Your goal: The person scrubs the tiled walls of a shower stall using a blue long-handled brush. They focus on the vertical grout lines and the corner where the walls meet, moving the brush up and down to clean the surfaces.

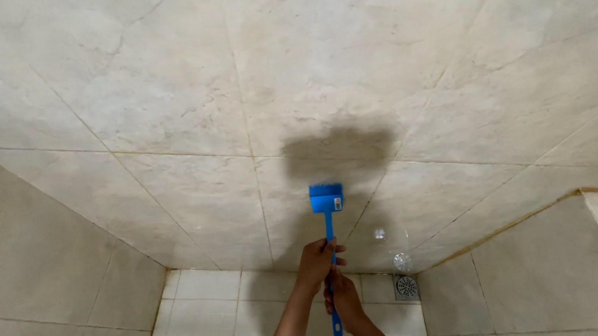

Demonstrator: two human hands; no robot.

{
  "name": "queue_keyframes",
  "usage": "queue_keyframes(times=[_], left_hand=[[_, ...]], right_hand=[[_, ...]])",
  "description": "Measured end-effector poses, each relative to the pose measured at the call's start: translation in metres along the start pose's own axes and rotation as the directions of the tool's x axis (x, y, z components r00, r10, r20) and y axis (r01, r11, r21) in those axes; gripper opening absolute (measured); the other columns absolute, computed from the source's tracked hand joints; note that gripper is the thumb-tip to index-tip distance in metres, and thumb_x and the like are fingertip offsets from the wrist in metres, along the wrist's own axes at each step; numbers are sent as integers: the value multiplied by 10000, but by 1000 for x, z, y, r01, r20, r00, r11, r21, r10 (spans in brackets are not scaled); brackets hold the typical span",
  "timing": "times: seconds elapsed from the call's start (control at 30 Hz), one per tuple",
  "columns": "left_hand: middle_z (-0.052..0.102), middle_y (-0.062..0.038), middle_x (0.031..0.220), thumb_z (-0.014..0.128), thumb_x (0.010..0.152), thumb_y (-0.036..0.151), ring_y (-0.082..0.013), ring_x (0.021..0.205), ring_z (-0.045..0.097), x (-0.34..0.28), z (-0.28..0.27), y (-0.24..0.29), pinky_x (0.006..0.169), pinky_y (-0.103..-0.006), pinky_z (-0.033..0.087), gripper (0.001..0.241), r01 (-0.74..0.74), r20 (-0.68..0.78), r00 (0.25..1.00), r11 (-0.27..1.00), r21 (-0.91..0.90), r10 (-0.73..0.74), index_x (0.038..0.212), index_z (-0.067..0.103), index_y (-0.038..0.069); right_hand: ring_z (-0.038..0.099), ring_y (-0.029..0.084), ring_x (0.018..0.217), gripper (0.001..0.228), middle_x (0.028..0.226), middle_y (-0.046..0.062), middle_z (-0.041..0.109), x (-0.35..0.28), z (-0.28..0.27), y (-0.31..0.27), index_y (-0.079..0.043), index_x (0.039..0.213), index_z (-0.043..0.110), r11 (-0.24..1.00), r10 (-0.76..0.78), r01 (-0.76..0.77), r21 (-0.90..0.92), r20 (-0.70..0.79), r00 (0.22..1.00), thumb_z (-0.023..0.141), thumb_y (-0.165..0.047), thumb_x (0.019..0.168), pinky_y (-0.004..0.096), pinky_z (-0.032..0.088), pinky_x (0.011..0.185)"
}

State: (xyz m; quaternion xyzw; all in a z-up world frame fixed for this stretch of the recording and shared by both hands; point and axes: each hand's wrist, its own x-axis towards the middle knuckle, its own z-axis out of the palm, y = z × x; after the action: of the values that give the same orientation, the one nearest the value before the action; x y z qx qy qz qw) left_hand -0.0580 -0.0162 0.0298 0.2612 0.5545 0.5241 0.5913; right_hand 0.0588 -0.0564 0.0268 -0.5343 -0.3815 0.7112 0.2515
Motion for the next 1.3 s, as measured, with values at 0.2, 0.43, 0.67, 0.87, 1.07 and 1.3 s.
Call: queue_keyframes(times=[0.2,0.43,0.67,0.87,1.07,1.3], left_hand=[[776,-116,1004,586,1028,295,-198,717,754,-12,-7,36,523,-317,524,350,-29,2,1000,1000,-4,29,1139,685,-22],[761,-98,1003,560,1027,211,-176,707,742,-48,-1,108,537,-284,528,330,-186,28,982,982,-22,186,1291,655,37],[748,-96,998,560,1038,209,-167,706,725,-36,-15,100,534,-285,531,318,-188,85,978,982,-31,190,1285,648,29],[763,-99,993,574,1047,261,-176,708,739,-25,-33,73,514,-302,538,318,-88,73,994,996,30,86,1107,682,-33],[761,-109,978,577,1038,247,-182,689,733,-30,-38,87,509,-294,520,289,-62,106,992,998,-18,64,1132,666,-11],[769,-104,1012,544,1037,186,-175,709,734,-30,-38,97,527,-283,521,331,-163,142,977,987,4,160,1310,626,18]], right_hand=[[409,150,380,526,521,37,462,-13,24,-16,-101,801,520,998,-20,20,59,4,1000,337,-508,1079,327,343,374],[452,127,381,523,517,33,491,-12,35,-41,-73,811,533,945,-322,321,-65,-6,947,326,-470,1082,309,357,366],[451,125,380,564,507,31,494,-11,50,-40,-73,777,533,936,-337,329,-124,-42,941,306,-485,1088,294,356,367],[428,137,366,549,503,24,473,-2,59,-14,-104,772,530,985,-172,172,-15,-103,980,319,-514,1070,307,357,358],[413,141,343,592,467,25,438,-3,66,-17,-98,717,500,980,-196,199,24,-104,975,312,-530,1075,306,331,335],[424,126,364,574,491,20,461,-2,68,-19,-106,737,519,964,-255,260,52,-94,962,333,-537,1066,301,347,357]])
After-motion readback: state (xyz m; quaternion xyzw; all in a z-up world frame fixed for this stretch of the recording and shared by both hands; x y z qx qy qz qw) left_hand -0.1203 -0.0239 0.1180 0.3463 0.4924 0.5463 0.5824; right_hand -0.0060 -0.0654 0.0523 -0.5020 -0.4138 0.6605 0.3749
